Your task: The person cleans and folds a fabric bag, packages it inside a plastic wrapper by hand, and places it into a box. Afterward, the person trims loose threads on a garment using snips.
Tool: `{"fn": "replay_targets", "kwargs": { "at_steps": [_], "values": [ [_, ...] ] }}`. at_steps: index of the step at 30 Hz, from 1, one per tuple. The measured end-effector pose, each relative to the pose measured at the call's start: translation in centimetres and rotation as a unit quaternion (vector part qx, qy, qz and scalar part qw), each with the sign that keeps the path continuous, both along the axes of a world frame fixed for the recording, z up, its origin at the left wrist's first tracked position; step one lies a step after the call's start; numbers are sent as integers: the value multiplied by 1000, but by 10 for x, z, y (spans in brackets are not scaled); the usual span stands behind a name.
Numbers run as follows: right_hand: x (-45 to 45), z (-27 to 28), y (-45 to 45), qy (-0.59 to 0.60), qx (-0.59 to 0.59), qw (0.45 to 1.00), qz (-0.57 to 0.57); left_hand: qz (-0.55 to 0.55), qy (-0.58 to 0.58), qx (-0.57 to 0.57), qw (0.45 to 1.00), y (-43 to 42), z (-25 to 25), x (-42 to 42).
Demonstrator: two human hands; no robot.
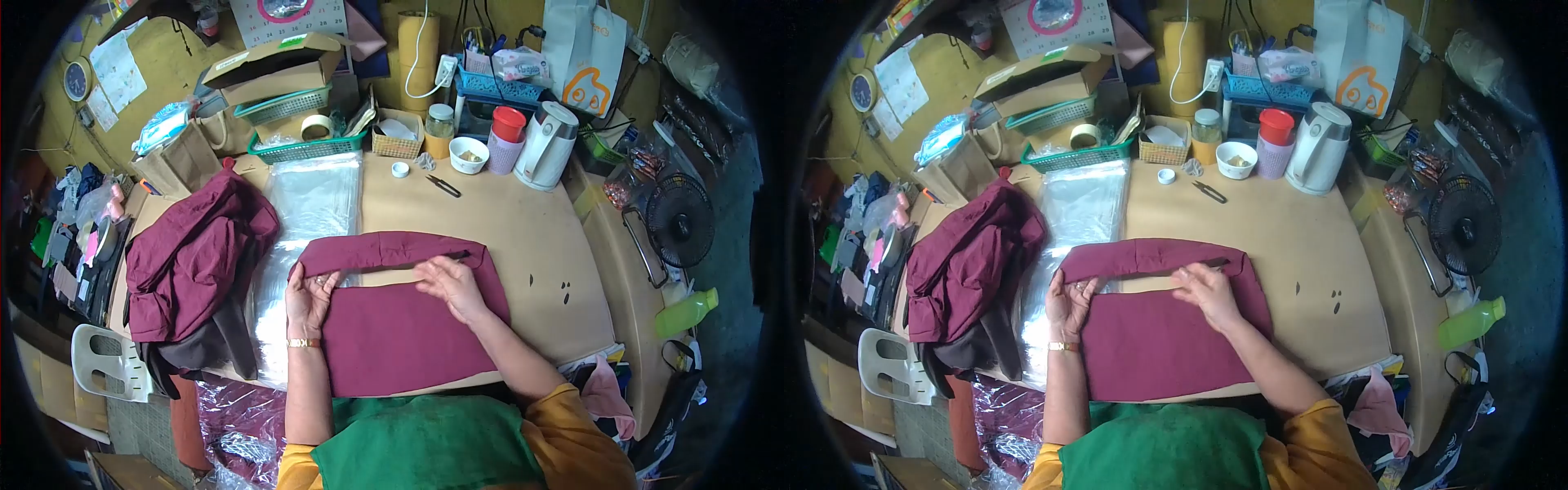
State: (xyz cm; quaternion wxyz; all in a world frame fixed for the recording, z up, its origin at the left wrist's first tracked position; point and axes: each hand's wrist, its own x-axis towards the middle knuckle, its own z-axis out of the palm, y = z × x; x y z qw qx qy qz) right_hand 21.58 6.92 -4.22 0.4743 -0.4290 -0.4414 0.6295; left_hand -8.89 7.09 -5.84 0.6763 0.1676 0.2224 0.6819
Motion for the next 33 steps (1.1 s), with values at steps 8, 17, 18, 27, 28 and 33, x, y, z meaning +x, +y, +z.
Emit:
{"fn": "replay_targets", "kwargs": {
  "at_steps": [8,17,18,27,28,33],
  "values": [
    [9,3,30,466,-108,863,-164,-4,-180,56,982,-18,2,-11],
    [10,-9,24,457,-71,873,-155,4,-223,58,973,-17,-12,-17],
    [10,-9,23,457,-72,874,-153,-14,-221,79,972,-15,-11,-17],
    [9,-10,29,336,-38,937,-85,4,120,21,992,-2,7,7],
    [13,-13,29,334,-39,938,-83,7,66,37,997,1,-6,-1],
    [27,-15,25,413,-5,911,-11,42,-95,31,994,-10,1,-3]
  ]
}}
